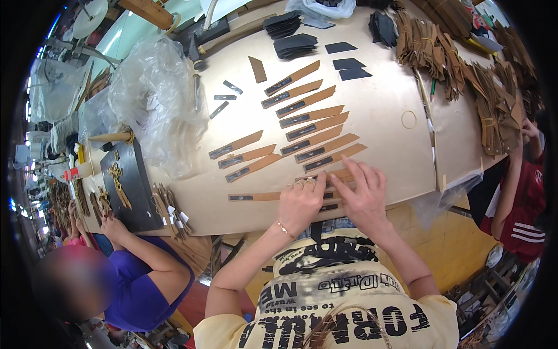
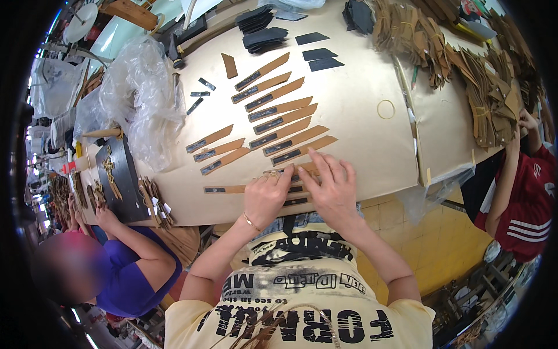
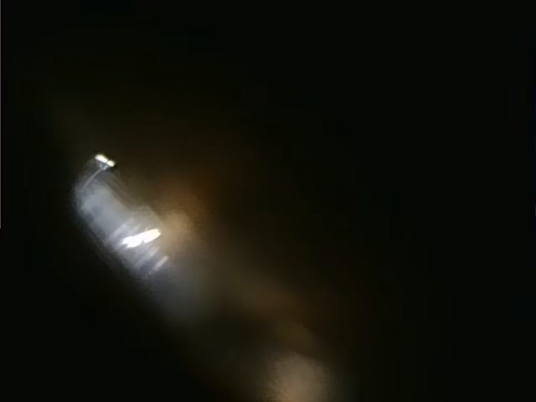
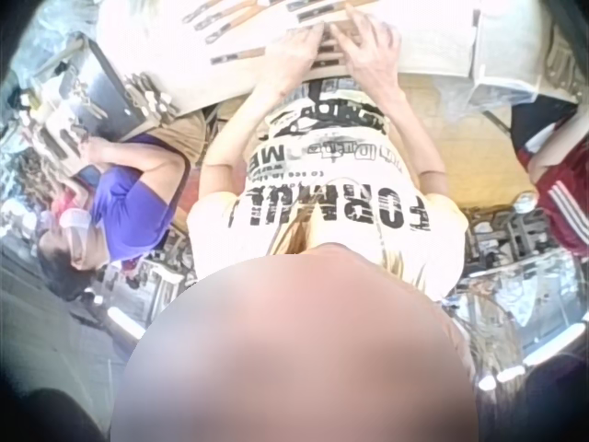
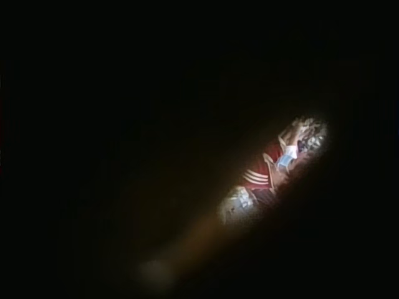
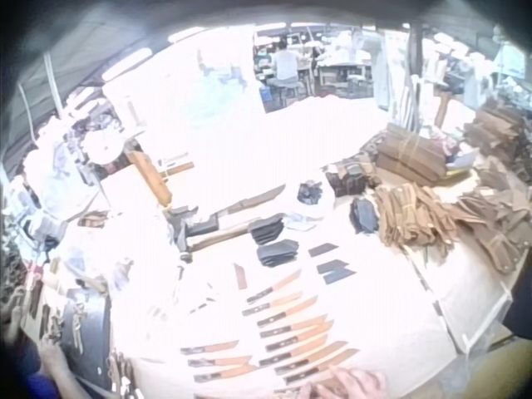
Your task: The person assembles small leather components by hand, aligning and pressing dark and light pieces together on a workbench. They repeatedly pick up pairs of pieces, fit them, and place the assembled units in rows on the table.
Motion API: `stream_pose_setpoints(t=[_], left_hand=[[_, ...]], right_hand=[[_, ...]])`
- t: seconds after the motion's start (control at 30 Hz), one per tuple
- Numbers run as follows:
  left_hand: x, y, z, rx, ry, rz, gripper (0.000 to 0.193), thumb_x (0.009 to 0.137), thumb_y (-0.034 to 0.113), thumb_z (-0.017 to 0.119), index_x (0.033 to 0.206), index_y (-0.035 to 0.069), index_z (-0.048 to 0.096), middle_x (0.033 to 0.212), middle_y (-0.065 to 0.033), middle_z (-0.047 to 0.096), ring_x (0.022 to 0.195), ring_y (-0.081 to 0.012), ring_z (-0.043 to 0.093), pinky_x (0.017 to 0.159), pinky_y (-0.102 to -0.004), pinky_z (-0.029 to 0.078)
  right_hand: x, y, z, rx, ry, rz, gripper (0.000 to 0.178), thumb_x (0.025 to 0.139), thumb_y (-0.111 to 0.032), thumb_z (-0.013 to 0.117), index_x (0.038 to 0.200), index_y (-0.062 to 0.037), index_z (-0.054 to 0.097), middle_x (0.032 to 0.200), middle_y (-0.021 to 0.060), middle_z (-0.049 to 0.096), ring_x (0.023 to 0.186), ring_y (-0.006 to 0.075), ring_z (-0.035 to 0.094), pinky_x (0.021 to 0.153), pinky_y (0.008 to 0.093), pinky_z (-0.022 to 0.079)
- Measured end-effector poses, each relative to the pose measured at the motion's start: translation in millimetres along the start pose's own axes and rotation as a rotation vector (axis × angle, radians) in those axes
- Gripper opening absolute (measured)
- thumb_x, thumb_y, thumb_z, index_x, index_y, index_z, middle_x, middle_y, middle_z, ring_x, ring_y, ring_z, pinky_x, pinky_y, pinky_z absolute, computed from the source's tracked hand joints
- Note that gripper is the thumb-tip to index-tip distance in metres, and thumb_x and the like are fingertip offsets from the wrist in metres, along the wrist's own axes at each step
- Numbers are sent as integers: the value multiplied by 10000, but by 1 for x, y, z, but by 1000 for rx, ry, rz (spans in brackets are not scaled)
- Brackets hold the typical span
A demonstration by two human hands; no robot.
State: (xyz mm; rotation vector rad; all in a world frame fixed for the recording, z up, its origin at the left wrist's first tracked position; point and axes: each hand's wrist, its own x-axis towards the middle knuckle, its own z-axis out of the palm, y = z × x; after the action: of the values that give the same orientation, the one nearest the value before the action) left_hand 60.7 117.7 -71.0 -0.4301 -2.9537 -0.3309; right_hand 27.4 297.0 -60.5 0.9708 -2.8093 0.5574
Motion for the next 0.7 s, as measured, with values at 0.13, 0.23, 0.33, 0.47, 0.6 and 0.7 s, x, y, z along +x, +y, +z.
stream_pose_setpoints(t=[0.13,0.23,0.33,0.47,0.6,0.7], left_hand=[[-3,-1,-3,-91,46,-39,307,819,129,715,1126,116,703,592,-23,542,485,-182,564,472,-316,455],[-8,-1,-7,-86,26,-40,347,807,124,685,1153,103,688,622,-25,565,525,-174,588,494,-309,468],[-9,1,-8,-76,-30,-52,419,781,103,631,1198,76,660,673,-23,609,603,-154,634,536,-295,495],[-6,3,-5,-27,-24,-36,401,785,106,627,1184,85,667,684,-18,613,613,-147,639,530,-295,494],[-3,4,-3,-46,-33,-50,334,796,102,652,1128,77,676,701,-25,638,619,-152,657,507,-299,486],[0,0,-3,-320,112,-124,237,848,84,661,1083,48,671,712,-34,641,551,-115,602,478,-279,449]], right_hand=[[-2,-4,2,-34,5,5,492,671,-99,708,1162,-119,689,1391,149,510,1199,304,489,991,483,349],[-4,-5,2,-24,-20,11,487,676,-99,712,1162,-105,685,1397,151,504,1204,305,487,994,487,346],[-4,-6,1,-13,-26,18,457,700,-93,709,1157,-94,681,1399,153,500,1204,307,488,997,488,345],[-3,-7,1,-14,-22,22,423,730,-90,704,1152,-87,680,1394,150,503,1206,306,488,1002,488,342],[-2,-9,0,-27,-31,26,417,739,-91,703,1155,-88,679,1393,142,505,1209,298,489,1008,489,339],[-3,-10,0,-22,-38,41,425,737,-89,701,1162,-92,678,1393,139,506,1211,294,489,1010,491,337]])
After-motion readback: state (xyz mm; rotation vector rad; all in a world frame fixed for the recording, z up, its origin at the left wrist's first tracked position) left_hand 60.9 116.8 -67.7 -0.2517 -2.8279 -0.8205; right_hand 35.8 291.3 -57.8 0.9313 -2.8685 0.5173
